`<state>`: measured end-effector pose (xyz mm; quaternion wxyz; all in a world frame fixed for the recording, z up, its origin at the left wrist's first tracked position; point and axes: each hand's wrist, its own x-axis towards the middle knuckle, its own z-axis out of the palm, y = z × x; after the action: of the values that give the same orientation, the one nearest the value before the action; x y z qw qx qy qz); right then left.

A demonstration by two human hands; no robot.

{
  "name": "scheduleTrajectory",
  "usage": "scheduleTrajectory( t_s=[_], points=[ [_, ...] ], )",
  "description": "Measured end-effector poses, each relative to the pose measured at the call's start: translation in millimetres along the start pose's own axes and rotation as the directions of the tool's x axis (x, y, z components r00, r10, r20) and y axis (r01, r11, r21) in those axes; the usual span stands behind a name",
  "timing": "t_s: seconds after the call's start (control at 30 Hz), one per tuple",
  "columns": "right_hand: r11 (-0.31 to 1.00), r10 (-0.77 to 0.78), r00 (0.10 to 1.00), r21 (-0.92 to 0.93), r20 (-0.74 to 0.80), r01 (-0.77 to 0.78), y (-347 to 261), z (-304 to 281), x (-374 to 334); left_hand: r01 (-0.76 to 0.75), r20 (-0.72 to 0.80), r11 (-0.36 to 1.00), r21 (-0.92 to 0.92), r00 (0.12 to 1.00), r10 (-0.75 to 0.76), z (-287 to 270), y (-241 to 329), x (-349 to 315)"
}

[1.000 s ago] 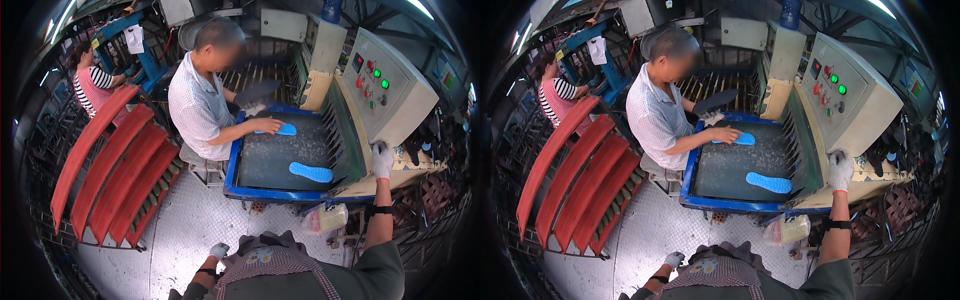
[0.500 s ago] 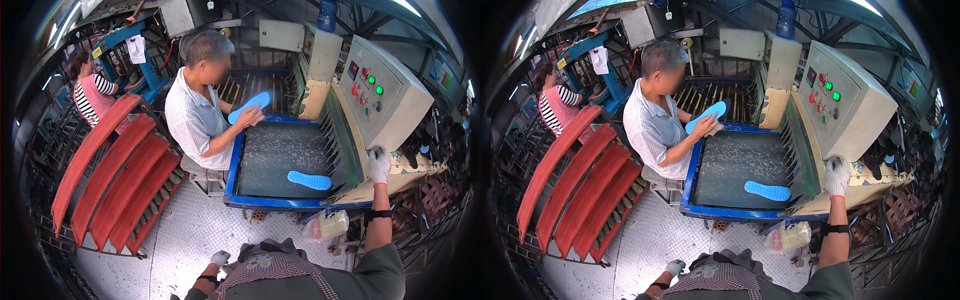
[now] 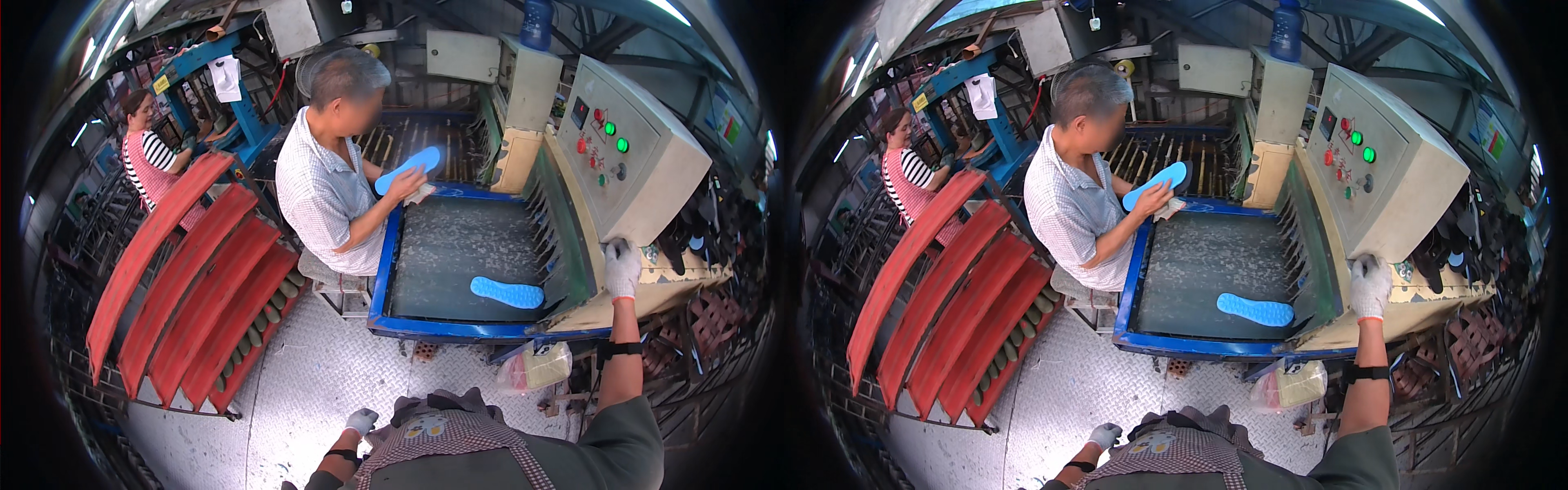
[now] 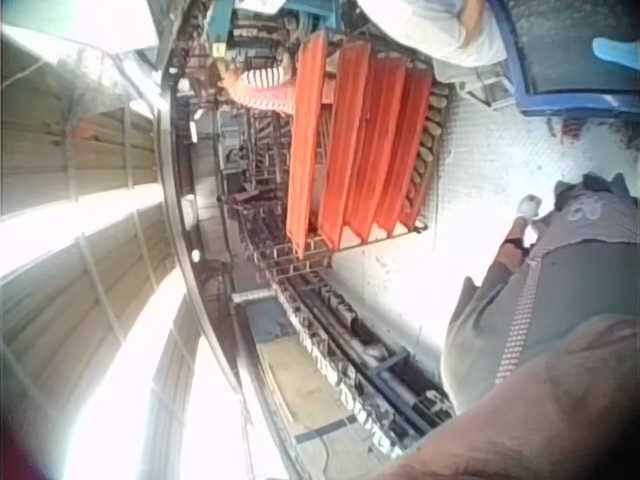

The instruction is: Operating and assisting at a shoe production station, handling blue shoe soles and placing them into a machine for processing.

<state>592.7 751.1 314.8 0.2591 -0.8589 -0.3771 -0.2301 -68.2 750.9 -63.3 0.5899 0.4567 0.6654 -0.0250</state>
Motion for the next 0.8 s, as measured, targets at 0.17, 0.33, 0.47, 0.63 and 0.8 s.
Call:
scheduleTrajectory(
  t_s=[0.17, 0.33, 0.47, 0.63, 0.8],
  points=[
    [0.996, -0.049, 0.998, 0.08, 0.027, 0.047, -7.7, -1.0, 3.1, 0.005, -0.007, 1.0, -0.019, 1.0, -0.005, -0.3, -7.6, -6.1],
    [0.976, -0.036, 0.999, 0.215, 0.007, 0.033, 20.8, 10.6, 0.1, 0.01, -0.032, 0.999, 0.052, 0.999, -0.008, -1.9, 9.3, -18.2],
    [0.977, -0.005, 0.998, 0.212, 0.062, -0.008, 16.4, 10.0, -0.2, -0.04, -0.049, 0.99, 0.132, 0.998, 0.046, -0.7, 0.6, -16.6],
    [0.993, 0.009, 0.999, 0.119, 0.053, -0.015, 20.7, 15.4, 1.0, -0.033, -0.02, 0.981, 0.191, 0.999, 0.038, -2.3, 6.5, -21.2],
    [0.987, -0.02, 0.998, 0.161, 0.062, 0.01, 11.7, 15.8, 2.5, -0.005, -0.032, 0.98, 0.2, 0.999, 0.012, -1.9, -1.5, -20.7]
  ],
)
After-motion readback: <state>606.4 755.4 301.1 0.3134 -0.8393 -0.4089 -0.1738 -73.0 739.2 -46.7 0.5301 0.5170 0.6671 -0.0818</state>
